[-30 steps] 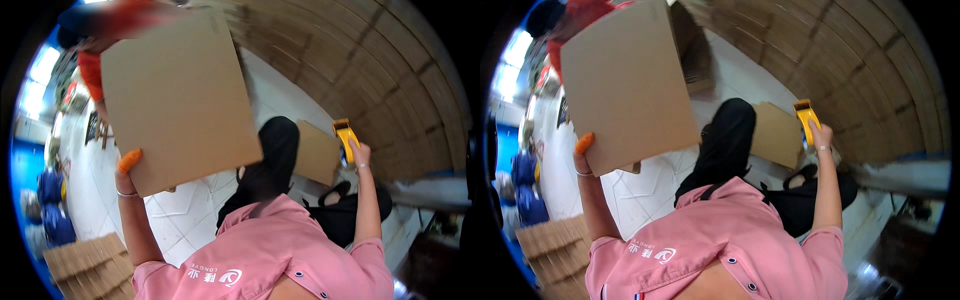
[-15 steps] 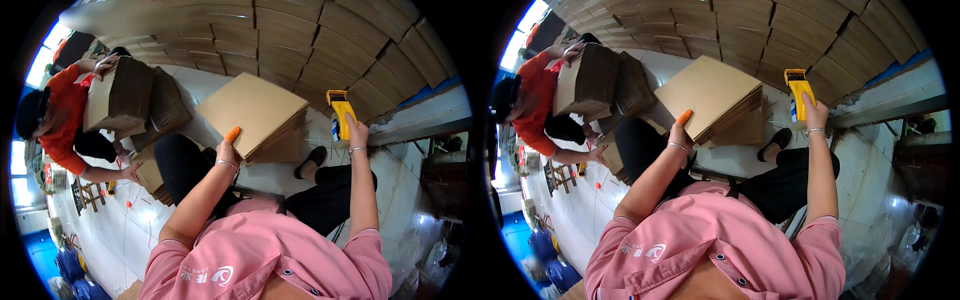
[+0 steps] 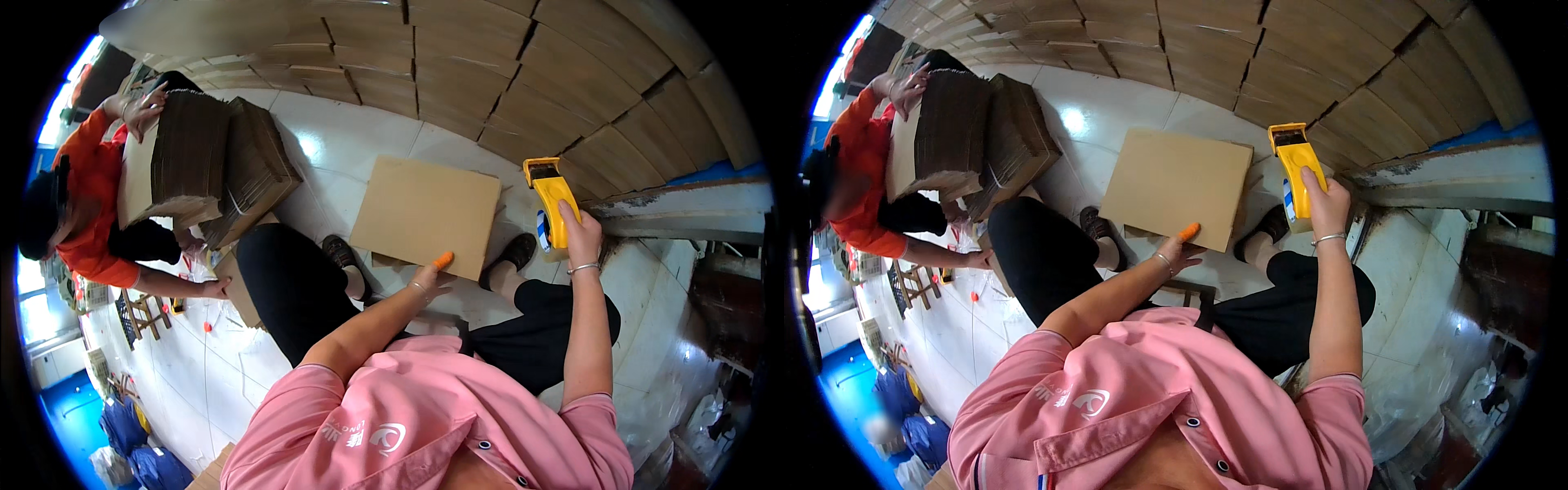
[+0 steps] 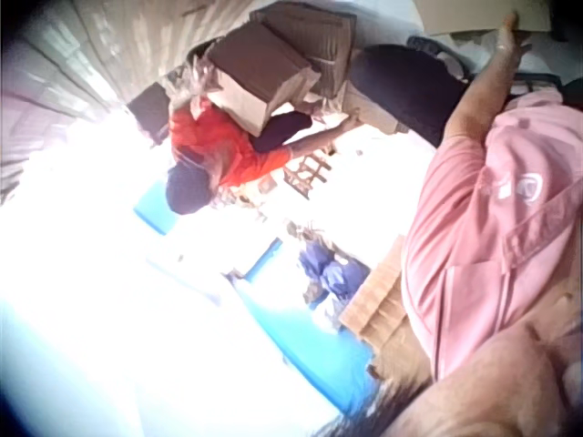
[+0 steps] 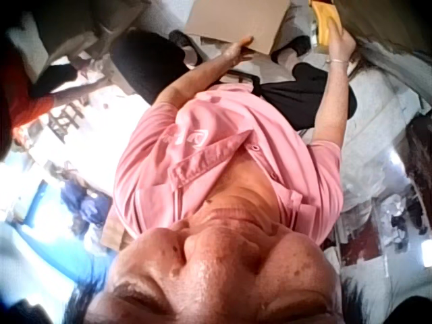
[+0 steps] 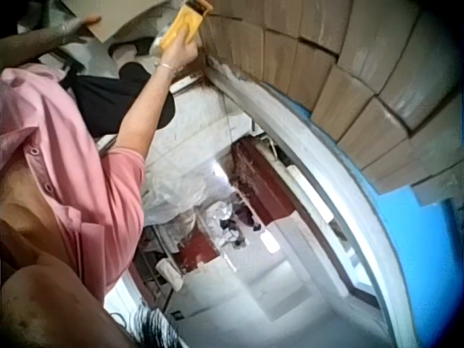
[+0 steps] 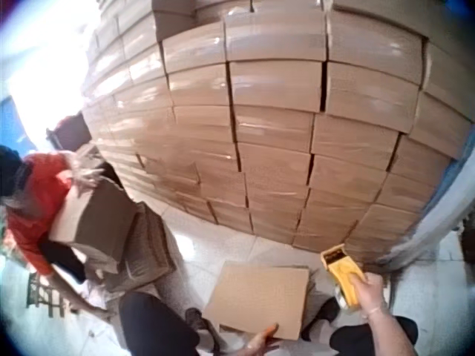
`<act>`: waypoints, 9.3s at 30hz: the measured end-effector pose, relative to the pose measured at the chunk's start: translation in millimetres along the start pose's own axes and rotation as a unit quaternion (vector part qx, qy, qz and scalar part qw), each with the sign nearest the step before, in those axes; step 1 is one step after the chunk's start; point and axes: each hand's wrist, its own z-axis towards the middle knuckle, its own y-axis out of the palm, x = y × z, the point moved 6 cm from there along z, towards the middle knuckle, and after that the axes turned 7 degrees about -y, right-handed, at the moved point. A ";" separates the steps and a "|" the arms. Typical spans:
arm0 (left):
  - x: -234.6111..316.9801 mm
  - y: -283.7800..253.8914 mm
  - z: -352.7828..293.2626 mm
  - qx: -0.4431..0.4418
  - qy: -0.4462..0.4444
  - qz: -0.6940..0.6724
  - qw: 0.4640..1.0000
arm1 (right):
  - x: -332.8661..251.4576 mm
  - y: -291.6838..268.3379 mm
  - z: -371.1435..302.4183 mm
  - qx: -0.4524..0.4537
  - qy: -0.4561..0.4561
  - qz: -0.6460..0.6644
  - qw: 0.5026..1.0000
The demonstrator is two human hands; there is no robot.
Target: The person sits on the floor and assembles flat cardboard sheets into boxes. They fold the flaps and use a handheld tape dispenser to seal the seams, then place the finished boxes into a stack against the wall.
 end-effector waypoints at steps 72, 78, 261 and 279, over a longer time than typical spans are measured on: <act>17.6 -415.5 -370.5 0.216 0.461 -0.461 0.727 | 25.2 84.7 -52.2 -0.063 -0.020 -0.051 0.996; 30.6 -342.7 -497.3 0.124 0.601 -0.342 0.711 | 29.7 65.0 -54.5 -0.034 -0.004 0.081 0.996; 255.5 126.8 -287.8 0.159 0.643 0.642 0.387 | -68.9 72.3 -76.3 -0.075 -0.103 -0.085 0.988; 202.2 151.3 -269.7 0.163 0.500 0.814 0.248 | -50.0 83.2 -76.8 -0.135 -0.056 0.089 0.985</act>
